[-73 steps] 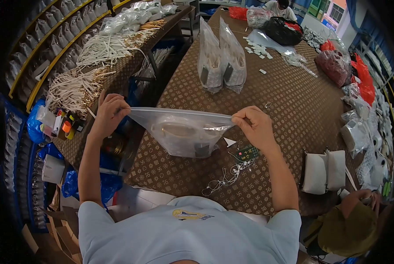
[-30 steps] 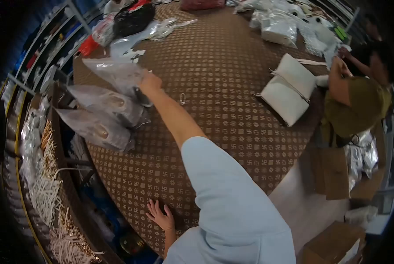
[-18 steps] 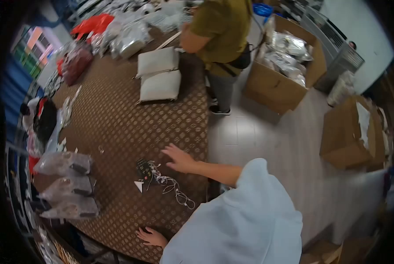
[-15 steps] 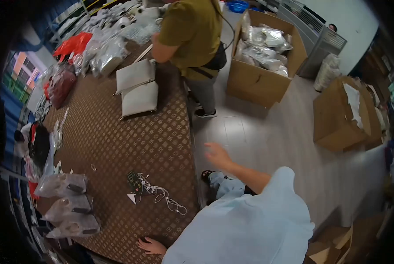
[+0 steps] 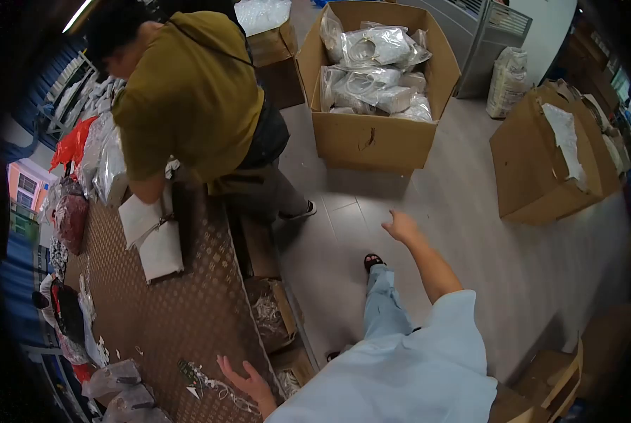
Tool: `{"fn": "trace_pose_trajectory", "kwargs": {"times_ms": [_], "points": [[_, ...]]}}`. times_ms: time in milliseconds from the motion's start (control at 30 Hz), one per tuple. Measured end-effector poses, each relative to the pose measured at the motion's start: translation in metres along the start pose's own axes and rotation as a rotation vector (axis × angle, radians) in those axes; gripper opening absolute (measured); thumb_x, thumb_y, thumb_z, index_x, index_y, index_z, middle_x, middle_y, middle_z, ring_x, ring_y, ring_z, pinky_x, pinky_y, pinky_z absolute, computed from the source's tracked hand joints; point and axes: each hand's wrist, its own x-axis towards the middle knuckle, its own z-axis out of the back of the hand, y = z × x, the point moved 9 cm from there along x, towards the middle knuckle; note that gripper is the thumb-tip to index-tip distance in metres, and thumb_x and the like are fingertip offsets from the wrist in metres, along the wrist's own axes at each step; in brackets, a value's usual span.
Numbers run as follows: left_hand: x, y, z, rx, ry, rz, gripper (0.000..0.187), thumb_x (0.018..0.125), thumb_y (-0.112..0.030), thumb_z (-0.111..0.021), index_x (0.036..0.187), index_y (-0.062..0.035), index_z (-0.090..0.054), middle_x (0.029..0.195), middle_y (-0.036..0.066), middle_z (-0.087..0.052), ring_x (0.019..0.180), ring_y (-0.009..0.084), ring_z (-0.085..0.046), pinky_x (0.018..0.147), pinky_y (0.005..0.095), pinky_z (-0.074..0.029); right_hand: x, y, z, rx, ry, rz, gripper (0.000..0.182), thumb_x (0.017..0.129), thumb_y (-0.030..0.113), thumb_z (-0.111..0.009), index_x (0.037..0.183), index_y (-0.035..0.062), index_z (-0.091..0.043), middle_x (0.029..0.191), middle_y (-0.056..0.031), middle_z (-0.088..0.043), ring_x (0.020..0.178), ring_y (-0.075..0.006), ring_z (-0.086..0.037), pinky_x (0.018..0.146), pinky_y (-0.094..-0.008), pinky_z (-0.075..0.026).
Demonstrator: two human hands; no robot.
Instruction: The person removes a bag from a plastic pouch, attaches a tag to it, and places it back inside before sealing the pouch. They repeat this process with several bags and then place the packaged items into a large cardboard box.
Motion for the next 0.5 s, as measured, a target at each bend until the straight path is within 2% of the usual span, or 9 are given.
{"fn": "trace_pose_trajectory", "kwargs": {"times_ms": [67, 133, 267, 333, 367, 433, 467, 500], "points": [[0.009, -0.039, -0.051, 0.013, 0.027, 0.006, 0.047, 0.091, -0.019, -0.053, 0.129, 0.0033, -0.039, 0.141, 0.02, -0.033, 0.132, 0.0365, -0.03, 0.105, 0.047, -0.029, 0.097, 0.029, 0.014, -0.108, -0.03, 0.15, 0.077, 0.073, 0.039, -0.073, 0.135, 0.0087, -0.039, 0.132, -0.0145, -0.048, 0.123, -0.0295, -0.043, 0.095, -0.0421, -0.043], [0.004, -0.048, -0.083, -0.033, -0.004, 0.086, 0.038, 0.089, -0.015, -0.053, 0.121, 0.0044, -0.048, 0.129, 0.021, -0.048, 0.12, 0.0391, -0.045, 0.098, 0.0453, -0.038, 0.203, 0.037, 0.016, -0.199, -0.137, 0.212, 0.087, 0.069, 0.039, -0.078, 0.138, 0.0104, -0.032, 0.141, -0.0119, -0.036, 0.132, -0.0287, -0.031, 0.098, -0.045, -0.04], [0.013, -0.039, -0.147, 0.038, 0.02, 0.151, 0.037, 0.089, -0.015, -0.053, 0.12, 0.0043, -0.049, 0.127, 0.02, -0.048, 0.118, 0.0381, -0.045, 0.098, 0.0447, -0.038, 0.329, 0.055, 0.034, -0.332, -0.17, 0.163, 0.093, 0.067, 0.036, -0.079, 0.14, 0.0127, -0.027, 0.147, -0.0099, -0.025, 0.137, -0.0291, -0.021, 0.101, -0.0497, -0.035], [0.006, -0.031, -0.172, 0.067, 0.039, 0.201, 0.036, 0.089, -0.015, -0.053, 0.12, 0.0043, -0.049, 0.126, 0.02, -0.049, 0.117, 0.0374, -0.046, 0.097, 0.0443, -0.038, 0.382, 0.055, 0.032, -0.414, -0.272, 0.176, 0.1, 0.065, 0.032, -0.081, 0.143, 0.0163, -0.022, 0.144, -0.0127, -0.031, 0.135, -0.0309, -0.027, 0.105, -0.0485, -0.032], [0.003, -0.027, -0.183, 0.08, 0.053, 0.219, 0.036, 0.089, -0.015, -0.053, 0.119, 0.0042, -0.049, 0.125, 0.02, -0.049, 0.116, 0.037, -0.046, 0.097, 0.0441, -0.039, 0.403, 0.053, 0.025, -0.411, -0.253, 0.179, 0.1, 0.065, 0.032, -0.081, 0.143, 0.0163, -0.022, 0.144, -0.0127, -0.031, 0.135, -0.0309, -0.027, 0.105, -0.0485, -0.032], [-0.001, -0.015, -0.203, 0.101, 0.082, 0.243, 0.036, 0.089, -0.014, -0.053, 0.119, 0.0042, -0.049, 0.124, 0.02, -0.05, 0.115, 0.0364, -0.047, 0.096, 0.0436, -0.039, 0.423, 0.054, 0.031, -0.368, -0.174, 0.163, 0.078, 0.069, 0.029, -0.076, 0.135, 0.0191, -0.036, 0.129, -0.0144, -0.05, 0.122, -0.0318, -0.046, 0.096, -0.0471, -0.041], [-0.002, -0.01, -0.209, 0.111, 0.095, 0.254, 0.035, 0.089, -0.014, -0.053, 0.119, 0.0041, -0.05, 0.124, 0.02, -0.05, 0.115, 0.036, -0.047, 0.096, 0.0434, -0.039, 0.433, 0.051, 0.029, -0.36, -0.161, 0.161, 0.078, 0.069, 0.029, -0.076, 0.135, 0.0191, -0.036, 0.129, -0.0144, -0.05, 0.122, -0.0318, -0.046, 0.096, -0.0471, -0.041], [-0.004, -0.005, -0.213, 0.118, 0.106, 0.264, 0.035, 0.088, -0.014, -0.053, 0.118, 0.0041, -0.05, 0.123, 0.019, -0.05, 0.114, 0.0357, -0.047, 0.095, 0.0432, -0.039, 0.443, 0.044, 0.027, -0.364, -0.142, 0.127, 0.056, 0.076, 0.025, -0.067, 0.127, 0.017, -0.045, 0.119, -0.0131, -0.057, 0.113, -0.0308, -0.053, 0.09, -0.0461, -0.044]]}}
